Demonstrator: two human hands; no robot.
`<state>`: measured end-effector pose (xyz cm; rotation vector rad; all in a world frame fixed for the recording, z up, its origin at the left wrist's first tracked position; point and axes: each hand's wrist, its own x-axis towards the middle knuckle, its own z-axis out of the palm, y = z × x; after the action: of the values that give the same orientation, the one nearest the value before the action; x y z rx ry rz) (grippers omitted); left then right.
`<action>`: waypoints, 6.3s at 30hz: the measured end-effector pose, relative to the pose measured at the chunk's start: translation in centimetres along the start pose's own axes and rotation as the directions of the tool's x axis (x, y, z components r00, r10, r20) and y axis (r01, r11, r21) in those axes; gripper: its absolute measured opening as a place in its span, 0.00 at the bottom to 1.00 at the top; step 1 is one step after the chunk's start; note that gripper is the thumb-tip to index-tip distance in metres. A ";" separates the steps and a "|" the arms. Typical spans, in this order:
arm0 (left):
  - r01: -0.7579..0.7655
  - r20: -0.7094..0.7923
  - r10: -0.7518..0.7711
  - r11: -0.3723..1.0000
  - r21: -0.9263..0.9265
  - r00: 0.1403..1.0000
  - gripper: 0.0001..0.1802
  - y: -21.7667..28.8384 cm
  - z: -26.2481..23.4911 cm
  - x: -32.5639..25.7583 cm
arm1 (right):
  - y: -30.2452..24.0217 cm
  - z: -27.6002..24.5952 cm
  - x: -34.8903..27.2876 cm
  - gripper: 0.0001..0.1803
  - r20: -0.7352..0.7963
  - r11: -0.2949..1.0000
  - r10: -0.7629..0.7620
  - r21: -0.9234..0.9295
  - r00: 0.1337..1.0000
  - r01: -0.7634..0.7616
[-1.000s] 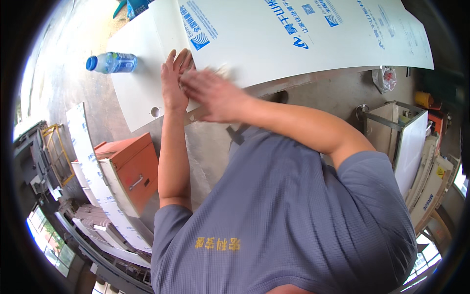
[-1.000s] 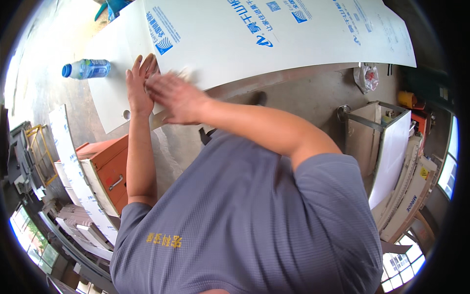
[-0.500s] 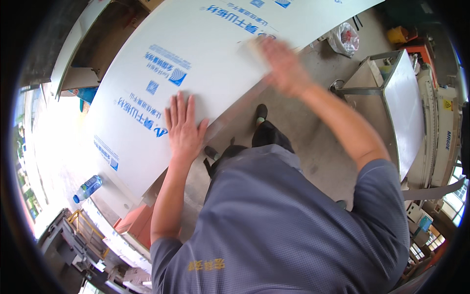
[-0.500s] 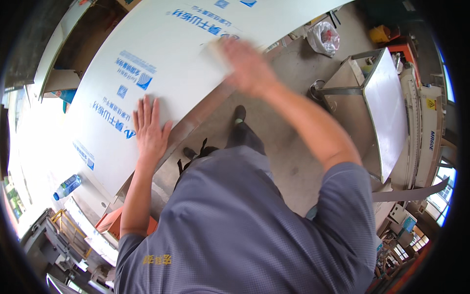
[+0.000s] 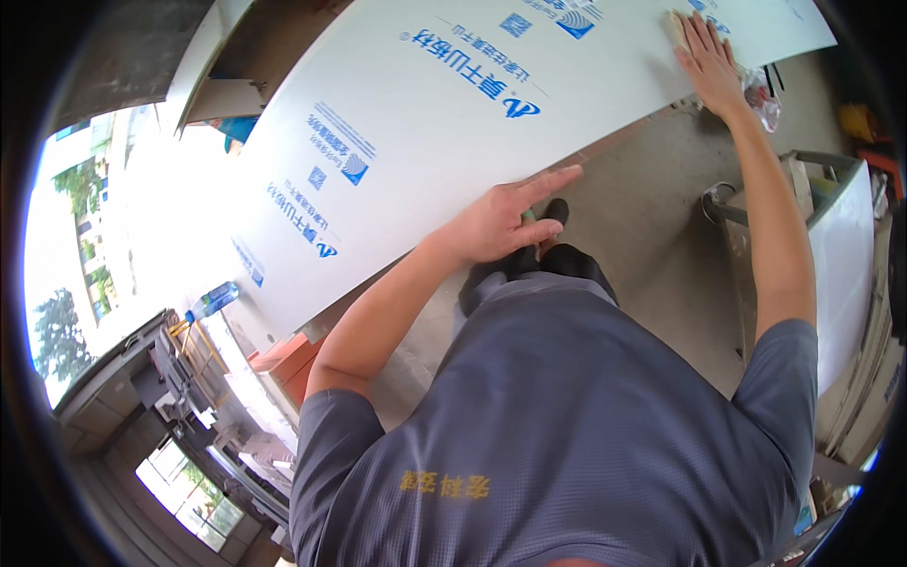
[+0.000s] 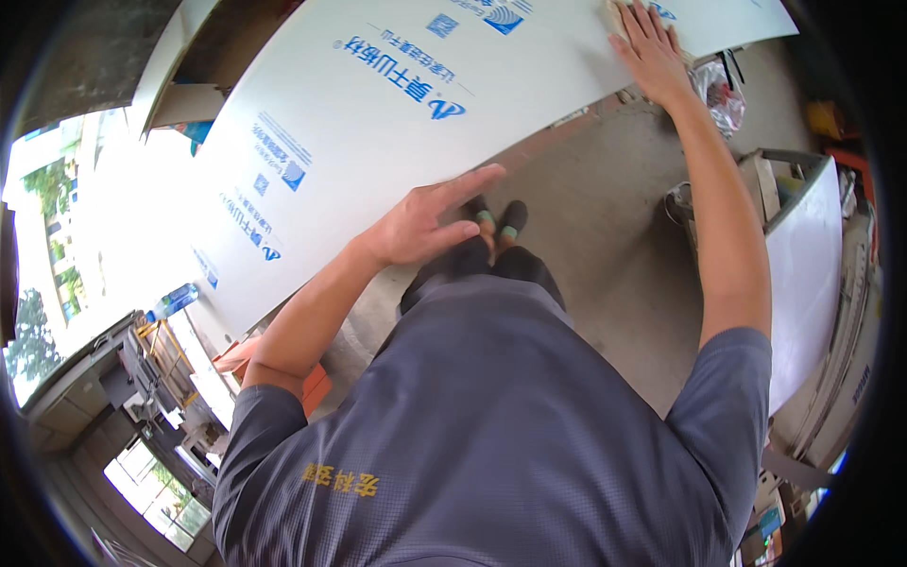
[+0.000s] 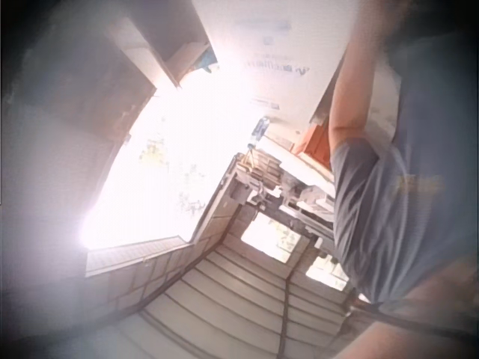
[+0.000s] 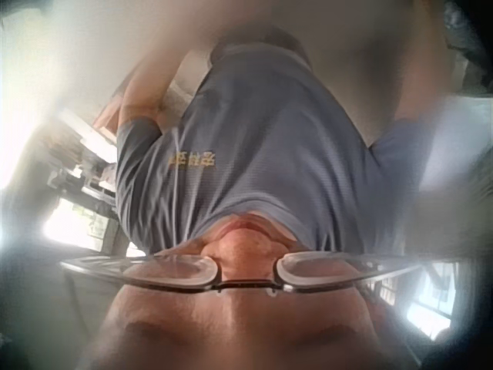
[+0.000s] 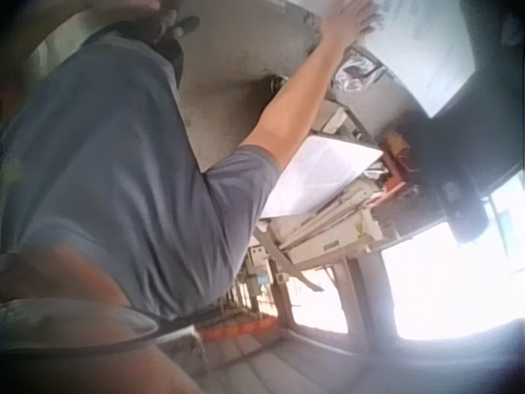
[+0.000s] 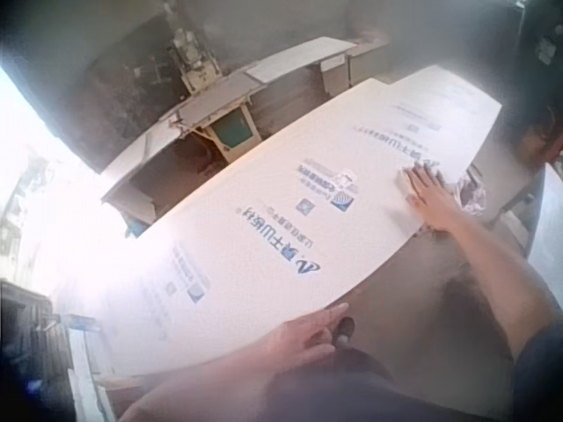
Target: The person wipes down large white furniture panels using a cloth and liquid from a blue plastic bottle before moving them to a stack.
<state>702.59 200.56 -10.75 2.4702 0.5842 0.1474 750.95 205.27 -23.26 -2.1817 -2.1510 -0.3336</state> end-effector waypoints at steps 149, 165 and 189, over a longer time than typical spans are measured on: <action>-0.379 0.164 -0.971 -0.087 -0.921 -0.175 0.29 3.1 20.4 6.3 | -34.4 -5.7 22.0 0.43 -0.087 0.363 -0.878 0.522 0.471 0.772; -0.548 -0.115 -0.988 0.042 -0.836 0.100 0.28 -1.8 20.6 6.8 | -1.2 -6.0 3.4 0.43 -0.095 0.673 -0.569 0.517 0.817 0.528; -0.658 -0.117 -0.988 0.156 -0.737 -0.103 0.33 2.7 19.4 9.6 | 62.2 5.5 -39.2 0.36 0.073 0.073 0.996 -0.400 0.048 -0.913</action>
<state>716.73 192.65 -25.36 0.0409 1.1741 1.7211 813.27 166.37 -29.52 -3.3616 -0.0518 -0.0852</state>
